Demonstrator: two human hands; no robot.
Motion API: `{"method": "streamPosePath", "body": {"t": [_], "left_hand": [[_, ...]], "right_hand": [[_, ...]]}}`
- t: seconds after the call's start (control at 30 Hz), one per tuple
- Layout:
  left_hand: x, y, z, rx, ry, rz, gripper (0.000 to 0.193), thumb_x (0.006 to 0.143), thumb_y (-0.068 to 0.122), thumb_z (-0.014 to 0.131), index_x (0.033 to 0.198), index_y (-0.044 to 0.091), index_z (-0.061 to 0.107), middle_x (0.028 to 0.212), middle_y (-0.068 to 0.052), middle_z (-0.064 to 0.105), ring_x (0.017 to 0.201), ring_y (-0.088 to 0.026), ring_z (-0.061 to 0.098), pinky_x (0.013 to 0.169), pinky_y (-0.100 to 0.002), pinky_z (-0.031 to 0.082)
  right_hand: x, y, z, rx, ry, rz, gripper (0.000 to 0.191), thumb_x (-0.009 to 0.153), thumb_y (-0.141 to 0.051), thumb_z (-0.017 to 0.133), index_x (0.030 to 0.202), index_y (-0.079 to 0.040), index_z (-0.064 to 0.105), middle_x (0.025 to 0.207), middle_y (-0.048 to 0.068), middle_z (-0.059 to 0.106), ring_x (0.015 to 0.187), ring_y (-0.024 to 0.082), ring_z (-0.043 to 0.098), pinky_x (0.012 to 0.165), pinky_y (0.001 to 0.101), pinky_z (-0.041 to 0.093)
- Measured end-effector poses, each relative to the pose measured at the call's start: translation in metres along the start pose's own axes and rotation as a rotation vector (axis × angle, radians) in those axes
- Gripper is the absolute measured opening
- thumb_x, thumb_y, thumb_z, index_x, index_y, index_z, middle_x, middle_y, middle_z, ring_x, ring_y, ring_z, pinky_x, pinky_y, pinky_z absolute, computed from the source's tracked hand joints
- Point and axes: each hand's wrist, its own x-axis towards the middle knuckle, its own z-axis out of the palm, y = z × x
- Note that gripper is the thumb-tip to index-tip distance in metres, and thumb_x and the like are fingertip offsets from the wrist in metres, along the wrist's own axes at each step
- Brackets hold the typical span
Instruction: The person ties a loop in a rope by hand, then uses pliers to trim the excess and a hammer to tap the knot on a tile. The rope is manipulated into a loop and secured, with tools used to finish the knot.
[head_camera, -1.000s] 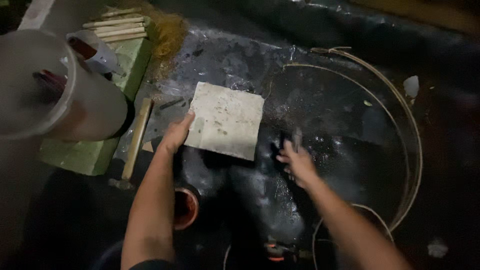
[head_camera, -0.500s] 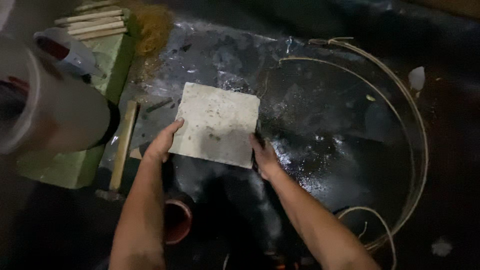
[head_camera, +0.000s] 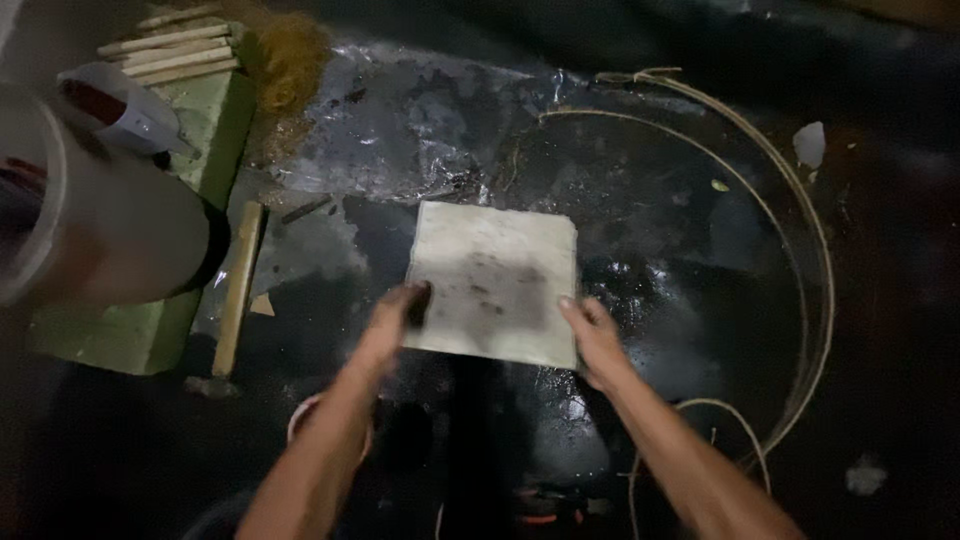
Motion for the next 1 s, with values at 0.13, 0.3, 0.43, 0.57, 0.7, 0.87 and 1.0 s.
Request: {"method": "streamPosePath", "body": {"t": [0.13, 0.3, 0.43, 0.57, 0.7, 0.87, 1.0], "left_hand": [[0.0, -0.013, 0.075, -0.078, -0.132, 0.012, 0.041, 0.098, 0.037, 0.064, 0.119, 0.003, 0.071, 0.102, -0.008, 0.073, 0.085, -0.019, 0.066, 0.077, -0.035, 0.054], [-0.011, 0.004, 0.131, 0.081, -0.239, -0.064, 0.058, 0.094, 0.049, 0.064, 0.126, 0.002, 0.062, 0.109, -0.015, 0.076, 0.096, -0.023, 0.074, 0.087, -0.036, 0.057], [-0.026, 0.022, 0.144, 0.243, -0.151, 0.066, 0.068, 0.087, 0.054, 0.065, 0.125, -0.003, 0.067, 0.108, -0.019, 0.076, 0.098, -0.027, 0.074, 0.09, -0.038, 0.055], [-0.034, 0.029, 0.15, 0.264, -0.128, 0.142, 0.074, 0.088, 0.054, 0.065, 0.131, -0.006, 0.064, 0.118, -0.025, 0.072, 0.11, -0.034, 0.07, 0.097, -0.041, 0.053], [-0.031, 0.041, 0.133, 0.35, -0.101, 0.166, 0.085, 0.085, 0.054, 0.071, 0.139, -0.008, 0.05, 0.135, -0.03, 0.059, 0.123, -0.04, 0.06, 0.102, -0.046, 0.048], [-0.007, 0.059, -0.024, 0.462, 0.526, 0.56, 0.042, 0.094, 0.039, 0.067, 0.114, 0.004, 0.077, 0.125, -0.019, 0.072, 0.111, -0.03, 0.072, 0.094, -0.04, 0.057], [-0.023, 0.014, -0.154, 0.794, 0.653, 0.362, 0.038, 0.098, 0.031, 0.06, 0.116, -0.001, 0.07, 0.11, -0.024, 0.073, 0.101, -0.039, 0.072, 0.09, -0.049, 0.057]], "right_hand": [[-0.021, -0.001, -0.072, 0.045, 0.144, -0.041, 0.039, 0.095, -0.036, 0.065, 0.115, -0.003, 0.06, 0.102, 0.014, 0.067, 0.089, 0.025, 0.066, 0.073, 0.0411, 0.057], [-0.034, 0.014, -0.127, -0.028, 0.224, -0.158, 0.046, 0.104, -0.039, 0.061, 0.125, 0.002, 0.06, 0.112, 0.013, 0.066, 0.1, 0.024, 0.062, 0.086, 0.0385, 0.05], [-0.035, 0.014, -0.127, 0.136, 0.217, -0.076, 0.055, 0.101, -0.039, 0.054, 0.14, 0.0, 0.05, 0.127, 0.014, 0.063, 0.111, 0.027, 0.063, 0.092, 0.0407, 0.049], [-0.044, 0.001, -0.117, 0.13, 0.144, -0.121, 0.066, 0.102, -0.042, 0.053, 0.15, 0.003, 0.043, 0.14, 0.015, 0.058, 0.121, 0.029, 0.061, 0.098, 0.0399, 0.049], [-0.05, -0.004, -0.116, -0.026, 0.274, -0.142, 0.068, 0.108, -0.047, 0.055, 0.147, 0.009, 0.044, 0.136, 0.017, 0.059, 0.118, 0.028, 0.061, 0.096, 0.0401, 0.049], [-0.054, 0.004, -0.163, -0.177, 0.58, -0.164, 0.04, 0.116, -0.038, 0.062, 0.118, 0.001, 0.057, 0.09, 0.004, 0.061, 0.072, 0.02, 0.056, 0.062, 0.0387, 0.046], [-0.066, 0.028, -0.201, -0.516, 0.472, -0.874, 0.011, 0.112, -0.008, 0.059, 0.113, 0.002, 0.053, 0.103, 0.005, 0.062, 0.091, 0.017, 0.063, 0.078, 0.0321, 0.052]]}}
